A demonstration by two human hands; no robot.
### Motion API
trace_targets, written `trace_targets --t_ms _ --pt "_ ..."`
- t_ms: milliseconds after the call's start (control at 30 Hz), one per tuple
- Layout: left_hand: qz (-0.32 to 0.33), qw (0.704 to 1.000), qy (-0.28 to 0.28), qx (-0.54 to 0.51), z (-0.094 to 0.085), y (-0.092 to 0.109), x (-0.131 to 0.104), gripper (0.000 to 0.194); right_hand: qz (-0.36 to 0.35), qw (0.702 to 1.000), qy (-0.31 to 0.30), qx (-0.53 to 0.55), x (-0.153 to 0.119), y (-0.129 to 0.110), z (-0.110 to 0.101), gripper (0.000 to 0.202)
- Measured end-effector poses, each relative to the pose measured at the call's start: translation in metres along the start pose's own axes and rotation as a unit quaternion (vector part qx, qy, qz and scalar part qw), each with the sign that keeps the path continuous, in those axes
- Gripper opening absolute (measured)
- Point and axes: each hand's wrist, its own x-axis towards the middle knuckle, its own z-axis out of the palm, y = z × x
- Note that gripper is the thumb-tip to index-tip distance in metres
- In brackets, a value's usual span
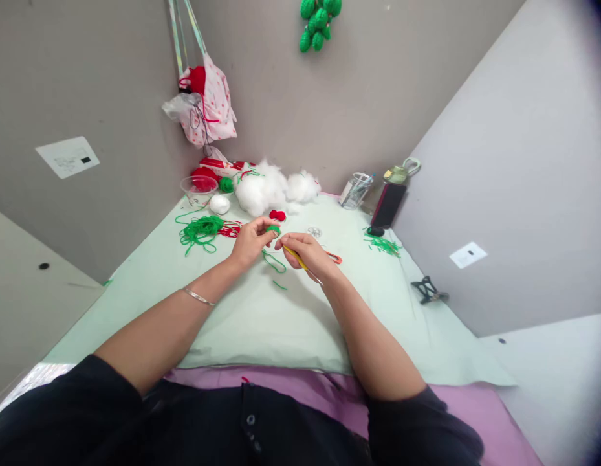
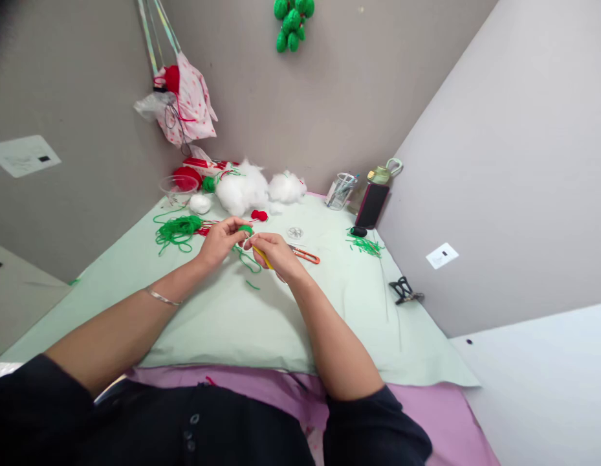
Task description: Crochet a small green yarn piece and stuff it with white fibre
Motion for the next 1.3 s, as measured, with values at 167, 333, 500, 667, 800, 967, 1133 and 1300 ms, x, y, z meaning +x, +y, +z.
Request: trace_targets --t_ms 167,333,500,667,800,967,1133,1300 --pt "0.007 1.0 0.008 0.023 0.002 -0.002 0.0 0.022 0.015 0.999 0.009 0.028 0.002 0.0 -0.002 0.018" --pt "0.023 0.999 0.015 0.041 0.003 -0.006 -0.001 0.024 0.022 0.998 0.013 0.061 0.004 0.004 -0.004 0.017" --pt "0.033 0.998 0.013 0.052 0.004 -0.008 -0.002 0.026 0.019 0.996 0.02 0.087 0.006 0.006 -0.006 0.021" --pt "0.03 0.999 -0.012 0.039 0.005 -0.008 -0.002 0.026 -0.007 0.997 0.043 0.07 0.007 0.007 -0.002 0.027" --pt "0.015 0.999 -0.034 0.023 0.003 -0.01 0.0 0.02 -0.042 0.995 0.087 0.006 0.007 0.011 0.006 0.023" --pt "-0.005 0.998 -0.059 -0.007 0.001 -0.012 0.003 0.018 -0.076 0.984 0.127 -0.098 0.005 0.014 0.015 0.019" --pt "-0.019 0.996 -0.08 -0.038 -0.001 -0.008 0.004 0.018 -0.101 0.967 0.145 -0.184 -0.001 0.014 0.016 0.017" --pt "-0.03 0.994 -0.087 -0.053 -0.002 -0.001 0.002 0.02 -0.109 0.958 0.162 -0.209 -0.006 0.011 0.021 0.014"
